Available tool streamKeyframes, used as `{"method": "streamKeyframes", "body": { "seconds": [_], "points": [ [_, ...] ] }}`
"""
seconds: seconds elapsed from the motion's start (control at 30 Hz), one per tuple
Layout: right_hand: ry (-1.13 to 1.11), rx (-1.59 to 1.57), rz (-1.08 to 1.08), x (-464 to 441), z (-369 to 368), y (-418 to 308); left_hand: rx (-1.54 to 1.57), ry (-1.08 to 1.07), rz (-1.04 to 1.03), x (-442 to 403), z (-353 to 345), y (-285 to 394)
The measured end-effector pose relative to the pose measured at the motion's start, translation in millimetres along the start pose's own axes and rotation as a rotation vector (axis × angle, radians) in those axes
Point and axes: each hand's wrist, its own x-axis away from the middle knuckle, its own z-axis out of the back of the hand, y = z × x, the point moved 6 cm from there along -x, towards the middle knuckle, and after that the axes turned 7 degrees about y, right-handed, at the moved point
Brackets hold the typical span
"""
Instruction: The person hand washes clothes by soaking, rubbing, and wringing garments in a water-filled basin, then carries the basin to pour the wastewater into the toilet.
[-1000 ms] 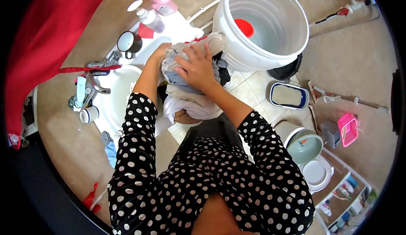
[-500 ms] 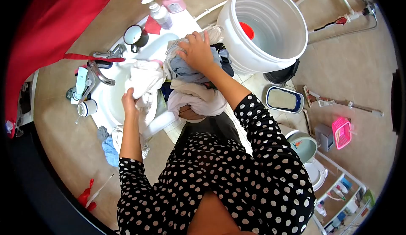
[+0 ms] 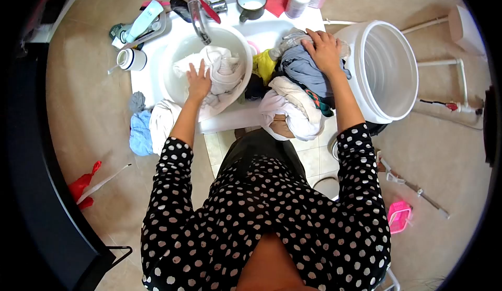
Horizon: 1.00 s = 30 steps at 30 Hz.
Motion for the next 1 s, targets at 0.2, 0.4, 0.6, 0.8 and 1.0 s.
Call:
{"method": "streamKeyframes", "body": {
  "seconds": [0.2, 0.4, 0.6, 0.8, 1.0],
  "points": [
    [-0.101, 0.123, 0.002, -8, 1, -13, -0.2, -0.342, -0.097, -13, -26, -3],
    [-0.162, 0.108, 0.027, -22, -19, -5, -0.029, -0.453, 0.027, -40, -41, -28],
    [-0.331, 0.132, 0.085, -46, -51, 7, 0.475, 0.066, 0.57, -16, 65, -7],
    [-0.406, 0.139, 0.022, -62, -78, 20, 0.202, 0.163, -0.082, 19, 87, 79],
    [-0.258, 0.189, -0.023, -52, -62, 21, 0.829, -0.327, 0.357, -2, 43, 17]
  ]
}}
